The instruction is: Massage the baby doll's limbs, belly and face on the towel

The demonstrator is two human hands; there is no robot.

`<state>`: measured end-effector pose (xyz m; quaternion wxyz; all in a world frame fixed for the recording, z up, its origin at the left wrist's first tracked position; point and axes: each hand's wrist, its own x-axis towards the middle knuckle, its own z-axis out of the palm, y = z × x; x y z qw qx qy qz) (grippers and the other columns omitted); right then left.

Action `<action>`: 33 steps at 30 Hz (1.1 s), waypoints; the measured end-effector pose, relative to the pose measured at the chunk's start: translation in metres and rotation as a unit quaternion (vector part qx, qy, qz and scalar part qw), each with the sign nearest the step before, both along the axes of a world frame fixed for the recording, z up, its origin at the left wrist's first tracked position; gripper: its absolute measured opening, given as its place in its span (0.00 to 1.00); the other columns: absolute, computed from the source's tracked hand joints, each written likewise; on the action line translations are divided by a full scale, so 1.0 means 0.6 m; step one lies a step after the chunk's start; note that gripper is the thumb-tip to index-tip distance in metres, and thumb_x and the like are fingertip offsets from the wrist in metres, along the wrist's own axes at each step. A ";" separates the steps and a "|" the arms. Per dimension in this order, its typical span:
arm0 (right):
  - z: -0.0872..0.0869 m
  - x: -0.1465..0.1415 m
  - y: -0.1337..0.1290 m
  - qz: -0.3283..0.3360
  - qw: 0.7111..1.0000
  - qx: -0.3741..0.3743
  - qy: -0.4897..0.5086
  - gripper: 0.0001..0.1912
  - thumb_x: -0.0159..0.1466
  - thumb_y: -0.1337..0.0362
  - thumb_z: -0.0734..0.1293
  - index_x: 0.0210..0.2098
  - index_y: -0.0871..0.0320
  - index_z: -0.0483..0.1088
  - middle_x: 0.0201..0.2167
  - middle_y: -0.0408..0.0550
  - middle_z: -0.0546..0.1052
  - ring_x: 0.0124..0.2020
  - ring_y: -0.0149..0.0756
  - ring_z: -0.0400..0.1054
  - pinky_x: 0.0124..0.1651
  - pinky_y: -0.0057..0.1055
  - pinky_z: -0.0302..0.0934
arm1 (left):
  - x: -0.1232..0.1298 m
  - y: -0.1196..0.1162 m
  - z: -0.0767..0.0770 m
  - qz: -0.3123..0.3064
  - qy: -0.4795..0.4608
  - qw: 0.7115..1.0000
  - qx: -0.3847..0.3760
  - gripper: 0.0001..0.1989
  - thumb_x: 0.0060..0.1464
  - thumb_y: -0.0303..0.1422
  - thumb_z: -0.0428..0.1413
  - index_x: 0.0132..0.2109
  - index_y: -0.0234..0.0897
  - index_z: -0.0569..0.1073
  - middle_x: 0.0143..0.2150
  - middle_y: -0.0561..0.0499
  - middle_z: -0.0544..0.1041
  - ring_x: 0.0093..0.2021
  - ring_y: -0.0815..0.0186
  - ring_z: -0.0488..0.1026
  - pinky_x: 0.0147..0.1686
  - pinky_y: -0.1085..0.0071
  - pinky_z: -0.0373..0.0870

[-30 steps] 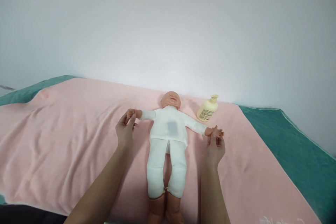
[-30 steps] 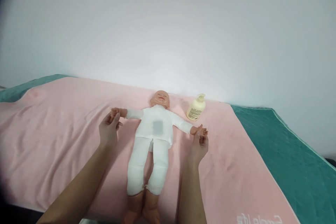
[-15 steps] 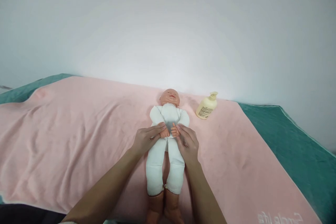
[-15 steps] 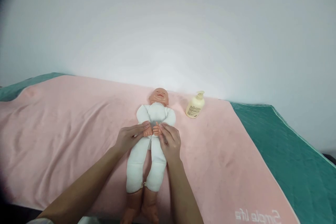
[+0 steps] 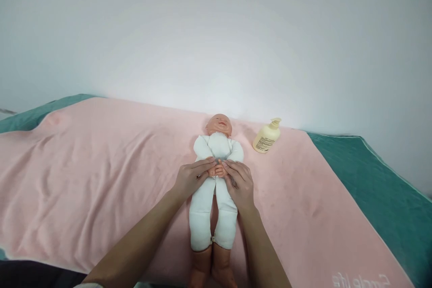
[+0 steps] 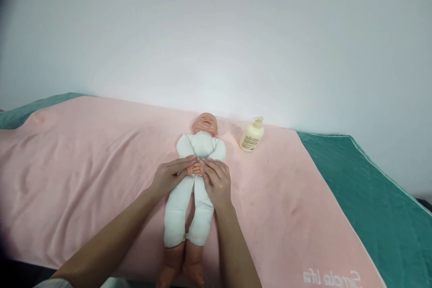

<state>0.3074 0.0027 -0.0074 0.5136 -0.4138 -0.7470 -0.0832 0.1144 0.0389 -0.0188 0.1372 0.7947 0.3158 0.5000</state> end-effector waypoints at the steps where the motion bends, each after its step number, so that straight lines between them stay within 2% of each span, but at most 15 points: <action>1: -0.001 0.000 -0.002 -0.005 1.000 -0.009 0.018 0.16 0.62 0.70 0.66 0.48 0.50 0.74 0.44 0.47 0.79 0.47 0.38 0.73 0.52 0.43 0.67 | -0.002 -0.001 0.001 0.004 0.000 1.000 0.007 0.15 0.59 0.28 0.53 0.50 0.45 0.78 0.52 0.51 0.78 0.50 0.63 0.77 0.49 0.66 0.76; 3: -0.003 0.002 -0.006 -0.028 0.995 -0.039 0.090 0.14 0.62 0.68 0.67 0.48 0.52 0.74 0.45 0.49 0.79 0.48 0.39 0.72 0.53 0.42 0.67 | -0.009 -0.003 0.005 0.033 -0.012 0.999 0.002 0.13 0.58 0.30 0.54 0.47 0.44 0.79 0.50 0.50 0.79 0.44 0.64 0.79 0.41 0.71 0.78; 5: -0.003 0.007 -0.008 -0.072 0.972 -0.077 0.210 0.14 0.62 0.64 0.68 0.48 0.54 0.74 0.46 0.50 0.78 0.49 0.39 0.72 0.54 0.42 0.66 | -0.020 -0.006 0.013 0.104 -0.044 0.992 -0.048 0.11 0.57 0.34 0.57 0.46 0.44 0.79 0.43 0.51 0.82 0.31 0.68 0.78 0.30 0.75 0.75; 7: -0.002 0.018 -0.007 -0.111 0.924 -0.096 0.354 0.17 0.60 0.61 0.69 0.49 0.57 0.72 0.48 0.51 0.77 0.50 0.40 0.71 0.55 0.43 0.65 | -0.032 -0.007 0.024 0.186 -0.106 0.968 -0.133 0.13 0.54 0.37 0.59 0.47 0.44 0.79 0.33 0.53 0.81 0.21 0.73 0.69 0.23 0.76 0.68; 8: -0.002 0.027 -0.005 -0.122 0.893 -0.097 0.422 0.20 0.59 0.60 0.70 0.50 0.58 0.71 0.50 0.52 0.76 0.52 0.41 0.70 0.57 0.43 0.64 | -0.038 -0.006 0.030 0.216 -0.151 0.949 -0.172 0.16 0.53 0.39 0.60 0.48 0.43 0.78 0.31 0.54 0.80 0.19 0.74 0.65 0.21 0.76 0.66; 10: -0.005 0.049 -0.001 -0.128 0.827 -0.099 0.538 0.24 0.57 0.58 0.72 0.51 0.59 0.70 0.55 0.53 0.73 0.56 0.42 0.68 0.60 0.42 0.61 | -0.050 0.001 0.037 0.243 -0.257 0.909 -0.223 0.20 0.50 0.41 0.62 0.49 0.40 0.77 0.33 0.53 0.78 0.18 0.75 0.63 0.20 0.76 0.64; 12: -0.010 0.072 0.004 -0.111 0.768 -0.117 0.620 0.25 0.56 0.57 0.72 0.51 0.59 0.70 0.59 0.53 0.69 0.59 0.41 0.65 0.61 0.40 0.60 | -0.062 0.012 0.038 0.242 -0.362 0.865 -0.249 0.21 0.48 0.42 0.63 0.48 0.37 0.77 0.38 0.51 0.77 0.19 0.77 0.62 0.20 0.76 0.63; 15: -0.022 0.098 0.008 -0.080 0.710 -0.137 0.687 0.26 0.55 0.57 0.72 0.51 0.59 0.69 0.59 0.52 0.69 0.59 0.39 0.65 0.60 0.35 0.63 | -0.079 0.029 0.024 0.219 -0.487 0.785 -0.314 0.18 0.48 0.41 0.64 0.43 0.35 0.76 0.31 0.53 0.73 0.20 0.78 0.61 0.21 0.78 0.62; 18: -0.031 0.106 0.009 -0.092 0.697 -0.141 0.697 0.25 0.55 0.57 0.72 0.50 0.59 0.69 0.57 0.52 0.71 0.56 0.38 0.67 0.57 0.32 0.65 | -0.090 0.040 0.008 0.154 -0.590 0.696 -0.380 0.10 0.51 0.35 0.64 0.37 0.34 0.74 0.26 0.55 0.70 0.22 0.77 0.64 0.21 0.82 0.62; 21: -0.037 0.108 0.012 -0.109 0.691 -0.153 0.698 0.22 0.55 0.57 0.72 0.47 0.59 0.70 0.53 0.50 0.73 0.55 0.37 0.69 0.55 0.31 0.67 | -0.094 0.046 0.002 0.123 -0.650 0.640 -0.391 0.04 0.56 0.27 0.59 0.33 0.34 0.72 0.28 0.54 0.71 0.23 0.78 0.65 0.20 0.84 0.60; 23: -0.039 0.110 0.013 -0.114 0.682 -0.157 0.705 0.21 0.55 0.56 0.72 0.46 0.59 0.70 0.51 0.50 0.74 0.54 0.38 0.69 0.53 0.31 0.68 | -0.093 0.049 0.002 0.125 -0.663 0.630 -0.385 0.05 0.57 0.24 0.57 0.33 0.35 0.71 0.29 0.54 0.71 0.23 0.79 0.66 0.19 0.84 0.58; 26: -0.041 0.113 0.014 -0.113 0.675 -0.156 0.712 0.22 0.55 0.55 0.72 0.45 0.59 0.70 0.51 0.50 0.74 0.53 0.37 0.70 0.53 0.32 0.69 | -0.092 0.049 0.002 0.116 -0.662 0.641 -0.371 0.04 0.56 0.26 0.60 0.34 0.36 0.72 0.29 0.55 0.71 0.24 0.78 0.67 0.18 0.84 0.57; 30: -0.039 0.106 0.013 -0.088 0.692 -0.142 0.702 0.23 0.56 0.54 0.72 0.47 0.57 0.69 0.53 0.50 0.73 0.53 0.36 0.70 0.55 0.33 0.67 | -0.089 0.042 0.006 0.115 -0.609 0.688 -0.377 0.11 0.50 0.37 0.65 0.37 0.37 0.74 0.25 0.56 0.67 0.22 0.77 0.62 0.19 0.81 0.58; 33: -0.030 0.092 0.015 -0.080 0.736 -0.115 0.663 0.24 0.57 0.52 0.71 0.48 0.56 0.68 0.54 0.50 0.72 0.55 0.37 0.69 0.57 0.36 0.65 | -0.080 0.036 0.016 0.163 -0.535 0.743 -0.368 0.20 0.46 0.45 0.65 0.41 0.36 0.76 0.25 0.56 0.66 0.20 0.77 0.59 0.18 0.79 0.56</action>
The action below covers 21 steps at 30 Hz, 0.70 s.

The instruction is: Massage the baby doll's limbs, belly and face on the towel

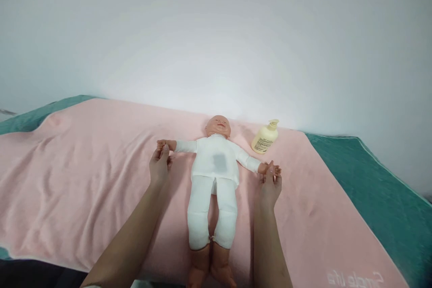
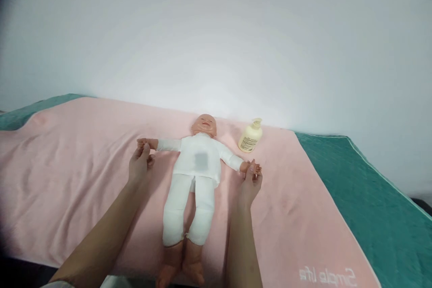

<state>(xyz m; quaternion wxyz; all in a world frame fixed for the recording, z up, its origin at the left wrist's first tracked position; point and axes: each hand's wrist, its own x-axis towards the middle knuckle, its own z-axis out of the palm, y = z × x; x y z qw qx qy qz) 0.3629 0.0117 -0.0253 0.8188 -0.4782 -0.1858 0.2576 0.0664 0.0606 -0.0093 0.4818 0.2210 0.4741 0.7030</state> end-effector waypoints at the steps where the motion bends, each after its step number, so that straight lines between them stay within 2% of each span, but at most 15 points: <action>1: 0.005 -0.005 0.002 -0.007 1.000 0.004 -0.029 0.24 0.58 0.52 0.70 0.49 0.56 0.67 0.54 0.51 0.72 0.55 0.38 0.68 0.58 0.37 0.64 | 0.004 -0.001 0.005 0.002 0.032 0.999 0.008 0.21 0.45 0.46 0.65 0.42 0.36 0.76 0.26 0.56 0.67 0.21 0.77 0.58 0.19 0.78 0.55; 4: 0.022 -0.020 0.009 -0.012 0.991 0.003 -0.131 0.24 0.61 0.50 0.67 0.50 0.58 0.67 0.54 0.54 0.72 0.56 0.41 0.67 0.60 0.41 0.60 | 0.015 0.007 0.020 -0.009 0.093 0.994 0.053 0.23 0.46 0.46 0.64 0.46 0.37 0.77 0.31 0.54 0.71 0.20 0.77 0.55 0.20 0.77 0.55; 6: 0.034 -0.027 0.017 0.003 0.984 -0.001 -0.180 0.23 0.62 0.50 0.65 0.50 0.59 0.68 0.53 0.55 0.73 0.56 0.42 0.66 0.60 0.43 0.58 | 0.020 0.022 0.031 -0.027 0.127 0.989 0.069 0.23 0.47 0.46 0.62 0.46 0.36 0.77 0.30 0.53 0.71 0.20 0.77 0.54 0.20 0.76 0.54; 10: 0.057 -0.033 0.052 0.043 0.973 0.023 -0.224 0.24 0.65 0.48 0.61 0.51 0.59 0.68 0.51 0.56 0.74 0.56 0.42 0.66 0.59 0.44 0.58 | 0.027 0.070 0.062 -0.082 0.214 0.971 0.062 0.22 0.46 0.47 0.62 0.42 0.34 0.78 0.25 0.54 0.69 0.19 0.75 0.54 0.19 0.75 0.54; 13: 0.070 -0.028 0.100 0.081 0.965 0.039 -0.245 0.25 0.65 0.47 0.60 0.51 0.60 0.69 0.48 0.57 0.76 0.54 0.43 0.68 0.57 0.44 0.59 | 0.035 0.114 0.080 -0.125 0.254 0.957 0.066 0.20 0.46 0.48 0.61 0.37 0.34 0.77 0.22 0.55 0.66 0.19 0.74 0.54 0.18 0.75 0.53; 17: 0.076 -0.008 0.176 0.117 0.960 0.028 -0.254 0.27 0.62 0.44 0.62 0.45 0.61 0.71 0.45 0.57 0.77 0.49 0.42 0.71 0.54 0.43 0.62 | 0.047 0.176 0.072 -0.135 0.244 0.959 0.054 0.23 0.46 0.51 0.60 0.34 0.33 0.76 0.20 0.55 0.65 0.19 0.73 0.56 0.18 0.75 0.52; 21: 0.066 0.013 0.237 0.147 0.961 -0.019 -0.232 0.30 0.58 0.41 0.63 0.45 0.61 0.71 0.45 0.56 0.77 0.42 0.40 0.74 0.45 0.40 0.68 | 0.050 0.228 0.045 -0.139 0.273 0.952 0.014 0.28 0.46 0.53 0.58 0.41 0.30 0.77 0.22 0.52 0.71 0.18 0.71 0.61 0.18 0.74 0.55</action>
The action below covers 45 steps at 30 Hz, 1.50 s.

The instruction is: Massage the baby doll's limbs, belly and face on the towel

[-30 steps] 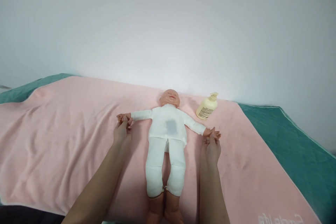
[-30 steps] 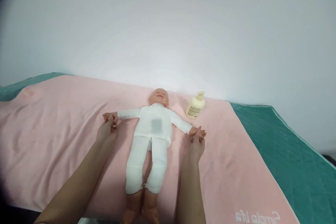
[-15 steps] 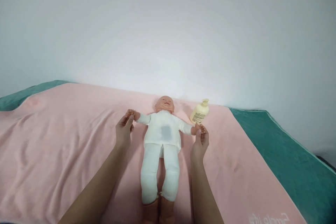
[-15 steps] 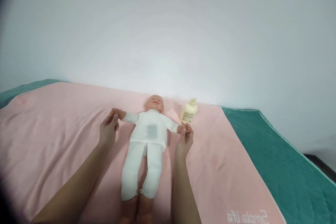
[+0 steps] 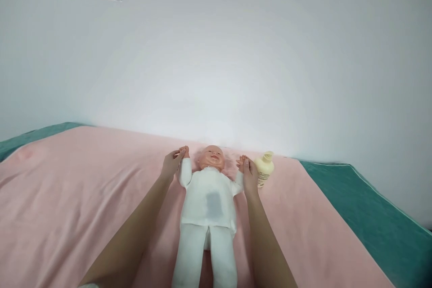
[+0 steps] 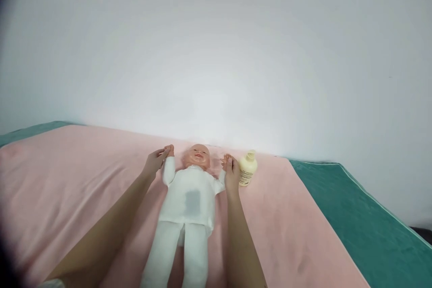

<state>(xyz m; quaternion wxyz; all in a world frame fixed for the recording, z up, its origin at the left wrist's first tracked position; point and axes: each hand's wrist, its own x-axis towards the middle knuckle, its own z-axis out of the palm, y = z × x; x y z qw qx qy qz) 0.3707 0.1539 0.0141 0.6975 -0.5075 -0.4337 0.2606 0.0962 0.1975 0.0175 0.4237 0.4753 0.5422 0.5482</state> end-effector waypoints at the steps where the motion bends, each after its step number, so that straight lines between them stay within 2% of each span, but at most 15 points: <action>1: -0.004 0.003 0.011 0.002 1.000 -0.023 -0.007 0.30 0.58 0.40 0.62 0.44 0.61 0.71 0.46 0.57 0.77 0.41 0.40 0.74 0.43 0.39 0.68 | 0.000 0.009 -0.007 -0.003 0.014 1.000 -0.006 0.28 0.46 0.53 0.58 0.42 0.30 0.77 0.23 0.50 0.73 0.19 0.70 0.62 0.18 0.74 0.56; 3: -0.012 0.007 0.027 0.004 0.997 -0.071 -0.029 0.29 0.58 0.41 0.62 0.42 0.61 0.72 0.44 0.56 0.77 0.39 0.40 0.74 0.40 0.37 0.68 | -0.001 0.022 -0.020 -0.014 0.033 0.999 -0.012 0.28 0.46 0.52 0.58 0.41 0.29 0.78 0.25 0.47 0.76 0.20 0.67 0.66 0.19 0.72 0.58; 8: -0.024 0.005 0.050 0.012 0.986 -0.151 -0.068 0.21 0.57 0.47 0.65 0.30 0.59 0.75 0.31 0.53 0.80 0.30 0.42 0.74 0.39 0.40 0.66 | -0.004 0.033 -0.050 -0.046 0.071 0.996 -0.022 0.23 0.48 0.50 0.57 0.33 0.30 0.79 0.30 0.41 0.80 0.30 0.58 0.75 0.26 0.68 0.65; 11: -0.025 -0.004 0.055 0.018 0.982 -0.175 -0.076 0.19 0.58 0.49 0.65 0.24 0.59 0.74 0.27 0.54 0.79 0.31 0.44 0.74 0.40 0.40 0.65 | -0.004 0.036 -0.062 -0.040 0.090 0.995 -0.016 0.23 0.50 0.50 0.57 0.36 0.31 0.80 0.35 0.40 0.81 0.34 0.55 0.76 0.30 0.67 0.68; 14: -0.020 -0.014 0.048 0.011 0.981 -0.176 -0.079 0.20 0.59 0.48 0.64 0.27 0.59 0.75 0.26 0.54 0.79 0.32 0.44 0.74 0.42 0.40 0.64 | -0.002 0.035 -0.065 -0.028 0.091 0.995 -0.001 0.25 0.52 0.50 0.55 0.44 0.31 0.79 0.39 0.39 0.81 0.38 0.55 0.77 0.35 0.66 0.69; 18: -0.010 -0.027 0.025 -0.012 0.987 -0.141 -0.077 0.22 0.61 0.47 0.63 0.36 0.61 0.75 0.34 0.55 0.80 0.40 0.44 0.73 0.47 0.39 0.63 | 0.005 0.017 -0.051 -0.009 0.073 0.997 0.026 0.28 0.55 0.50 0.53 0.51 0.30 0.75 0.42 0.39 0.80 0.40 0.57 0.77 0.37 0.66 0.71; 24: -0.003 -0.041 -0.020 -0.019 0.994 -0.021 -0.106 0.23 0.63 0.49 0.62 0.47 0.61 0.70 0.46 0.57 0.76 0.47 0.40 0.71 0.52 0.39 0.62 | 0.017 -0.042 -0.015 0.063 0.037 0.993 0.093 0.28 0.54 0.49 0.56 0.57 0.38 0.69 0.44 0.42 0.77 0.38 0.62 0.75 0.34 0.70 0.69; 29: -0.005 -0.040 -0.092 -0.025 0.993 0.048 -0.108 0.23 0.63 0.52 0.62 0.52 0.59 0.66 0.51 0.55 0.73 0.54 0.39 0.67 0.58 0.39 0.59 | 0.008 -0.103 -0.010 0.127 0.004 0.986 0.112 0.30 0.53 0.44 0.58 0.61 0.40 0.64 0.45 0.44 0.75 0.33 0.66 0.73 0.33 0.72 0.68; 35: -0.012 -0.050 -0.204 -0.059 0.991 -0.010 -0.117 0.27 0.63 0.54 0.63 0.58 0.58 0.63 0.57 0.57 0.70 0.59 0.41 0.63 0.60 0.40 0.57 | -0.017 -0.205 -0.020 0.173 0.057 0.974 0.134 0.29 0.50 0.42 0.61 0.58 0.43 0.66 0.45 0.47 0.73 0.33 0.68 0.70 0.35 0.72 0.66; 39: -0.033 -0.053 -0.271 -0.047 0.991 -0.059 -0.113 0.28 0.63 0.54 0.63 0.60 0.56 0.63 0.60 0.55 0.67 0.61 0.41 0.61 0.63 0.41 0.54 | -0.029 -0.275 -0.040 0.152 0.101 0.980 0.080 0.30 0.51 0.43 0.59 0.61 0.45 0.63 0.45 0.48 0.74 0.27 0.69 0.69 0.27 0.73 0.64; 42: -0.053 -0.053 -0.313 -0.022 0.989 -0.103 -0.104 0.30 0.62 0.54 0.64 0.61 0.55 0.62 0.60 0.52 0.68 0.61 0.42 0.62 0.64 0.42 0.53 | -0.041 -0.316 -0.058 0.131 0.141 0.981 0.031 0.31 0.51 0.44 0.59 0.62 0.47 0.63 0.47 0.47 0.76 0.29 0.66 0.72 0.28 0.71 0.65; 45: -0.068 -0.054 -0.338 0.003 0.986 -0.121 -0.119 0.30 0.60 0.53 0.66 0.61 0.54 0.64 0.60 0.51 0.68 0.62 0.44 0.61 0.65 0.45 0.52 | -0.052 -0.340 -0.072 0.094 0.193 0.977 -0.013 0.29 0.52 0.42 0.59 0.61 0.47 0.65 0.46 0.46 0.78 0.33 0.61 0.75 0.30 0.70 0.65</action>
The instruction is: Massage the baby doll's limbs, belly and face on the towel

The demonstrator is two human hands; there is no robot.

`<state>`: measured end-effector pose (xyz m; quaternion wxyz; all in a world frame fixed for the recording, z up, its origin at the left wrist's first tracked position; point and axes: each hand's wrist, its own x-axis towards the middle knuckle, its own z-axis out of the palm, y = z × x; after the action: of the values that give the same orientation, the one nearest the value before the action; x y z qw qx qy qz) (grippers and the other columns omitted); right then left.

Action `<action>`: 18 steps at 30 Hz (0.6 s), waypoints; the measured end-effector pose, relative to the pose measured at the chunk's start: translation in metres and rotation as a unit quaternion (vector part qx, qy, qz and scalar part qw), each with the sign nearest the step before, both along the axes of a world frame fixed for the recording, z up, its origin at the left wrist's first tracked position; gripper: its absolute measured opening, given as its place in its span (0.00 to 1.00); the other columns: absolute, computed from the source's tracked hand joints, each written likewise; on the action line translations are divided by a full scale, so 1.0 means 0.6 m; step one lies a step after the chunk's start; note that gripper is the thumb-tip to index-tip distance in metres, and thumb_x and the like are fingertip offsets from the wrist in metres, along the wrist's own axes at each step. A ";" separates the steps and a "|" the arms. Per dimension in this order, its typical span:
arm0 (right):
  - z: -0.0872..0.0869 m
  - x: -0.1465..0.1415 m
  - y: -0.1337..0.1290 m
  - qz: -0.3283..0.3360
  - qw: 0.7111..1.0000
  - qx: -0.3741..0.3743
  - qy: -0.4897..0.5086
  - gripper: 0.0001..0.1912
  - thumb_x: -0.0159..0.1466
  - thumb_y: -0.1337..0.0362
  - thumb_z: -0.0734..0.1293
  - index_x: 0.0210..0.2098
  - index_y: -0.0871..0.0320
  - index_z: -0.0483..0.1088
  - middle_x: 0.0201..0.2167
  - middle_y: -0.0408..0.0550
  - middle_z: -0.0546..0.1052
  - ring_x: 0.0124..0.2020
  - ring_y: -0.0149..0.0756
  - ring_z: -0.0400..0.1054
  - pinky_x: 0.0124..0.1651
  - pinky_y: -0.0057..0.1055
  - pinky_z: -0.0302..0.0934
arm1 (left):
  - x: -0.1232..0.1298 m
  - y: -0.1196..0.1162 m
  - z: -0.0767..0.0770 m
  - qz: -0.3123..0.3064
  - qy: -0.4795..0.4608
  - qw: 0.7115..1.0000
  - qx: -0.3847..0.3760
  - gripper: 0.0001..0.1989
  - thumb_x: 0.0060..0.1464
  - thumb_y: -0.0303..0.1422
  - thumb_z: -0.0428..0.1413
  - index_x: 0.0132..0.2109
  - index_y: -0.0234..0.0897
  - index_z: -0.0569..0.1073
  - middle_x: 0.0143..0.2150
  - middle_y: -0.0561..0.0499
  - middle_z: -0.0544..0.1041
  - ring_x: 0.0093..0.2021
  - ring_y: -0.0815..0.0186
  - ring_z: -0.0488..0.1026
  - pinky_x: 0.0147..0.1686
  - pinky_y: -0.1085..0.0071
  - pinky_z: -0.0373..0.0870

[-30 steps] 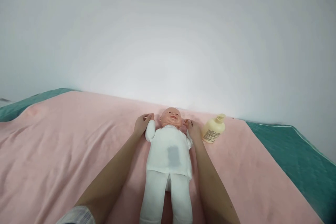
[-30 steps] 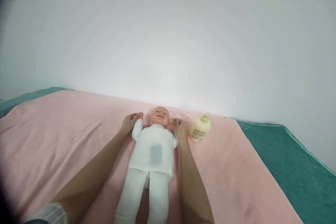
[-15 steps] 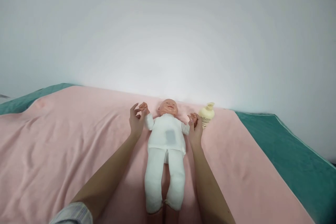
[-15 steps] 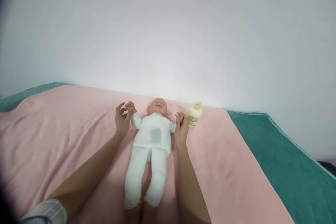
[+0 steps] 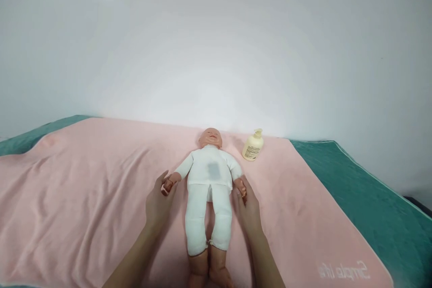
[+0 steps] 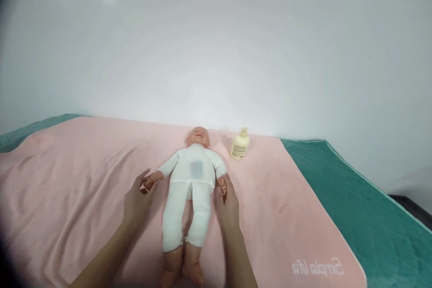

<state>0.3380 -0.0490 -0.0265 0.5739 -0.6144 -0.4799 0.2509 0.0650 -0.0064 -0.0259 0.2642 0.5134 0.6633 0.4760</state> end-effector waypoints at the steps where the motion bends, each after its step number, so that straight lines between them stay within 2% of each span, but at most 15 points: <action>1: -0.003 -0.001 -0.004 -0.003 1.000 0.002 -0.015 0.29 0.60 0.52 0.66 0.59 0.53 0.65 0.61 0.51 0.67 0.63 0.46 0.58 0.65 0.47 0.50 | -0.002 -0.004 -0.003 -0.005 0.015 1.000 -0.016 0.29 0.51 0.42 0.59 0.61 0.47 0.66 0.45 0.45 0.79 0.34 0.59 0.76 0.30 0.69 0.64; 3: -0.007 -0.004 -0.008 -0.024 0.998 0.012 -0.059 0.25 0.61 0.52 0.65 0.56 0.52 0.69 0.61 0.51 0.67 0.66 0.48 0.53 0.67 0.51 0.46 | -0.005 -0.009 -0.008 -0.004 0.032 0.999 -0.041 0.31 0.50 0.40 0.59 0.62 0.46 0.66 0.43 0.44 0.80 0.34 0.55 0.76 0.29 0.69 0.63; 5: -0.009 -0.006 -0.008 -0.038 0.994 0.021 -0.098 0.24 0.61 0.52 0.65 0.54 0.52 0.70 0.59 0.52 0.69 0.66 0.50 0.53 0.67 0.54 0.43 | -0.005 -0.009 -0.009 -0.005 0.043 0.997 -0.060 0.32 0.50 0.39 0.59 0.62 0.45 0.65 0.41 0.43 0.81 0.34 0.53 0.77 0.29 0.68 0.62; 7: -0.008 -0.007 -0.007 -0.035 0.993 0.013 -0.109 0.24 0.61 0.52 0.65 0.55 0.52 0.70 0.57 0.53 0.71 0.63 0.51 0.58 0.65 0.55 0.46 | -0.006 -0.009 -0.008 -0.015 0.046 0.996 -0.072 0.32 0.50 0.39 0.59 0.62 0.45 0.65 0.40 0.43 0.81 0.35 0.52 0.77 0.30 0.68 0.63; 10: -0.004 -0.006 -0.007 -0.036 0.996 -0.028 -0.074 0.26 0.61 0.52 0.65 0.57 0.52 0.68 0.56 0.51 0.72 0.58 0.49 0.65 0.61 0.51 0.55 | -0.008 -0.008 0.000 -0.025 0.031 0.998 -0.053 0.31 0.50 0.40 0.59 0.62 0.47 0.65 0.45 0.44 0.80 0.37 0.55 0.77 0.30 0.69 0.65; 14: 0.010 -0.002 0.005 -0.061 0.998 -0.030 0.005 0.26 0.62 0.53 0.64 0.58 0.52 0.67 0.54 0.50 0.73 0.55 0.45 0.68 0.59 0.44 0.59 | -0.011 0.008 0.021 0.000 -0.009 1.000 0.005 0.30 0.48 0.42 0.61 0.59 0.47 0.67 0.47 0.46 0.79 0.25 0.64 0.73 0.24 0.71 0.67; 18: 0.033 0.003 0.043 -0.085 0.996 0.029 0.027 0.26 0.63 0.52 0.63 0.58 0.55 0.67 0.57 0.52 0.71 0.57 0.42 0.66 0.58 0.39 0.60 | -0.006 0.061 0.049 0.023 -0.103 0.993 0.054 0.30 0.45 0.46 0.63 0.55 0.40 0.71 0.44 0.44 0.78 0.17 0.72 0.66 0.17 0.73 0.63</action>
<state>0.3396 -0.0230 -0.0067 0.6234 -0.6294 -0.4169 0.2036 0.0617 0.0300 0.0036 0.2917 0.4598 0.6178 0.5673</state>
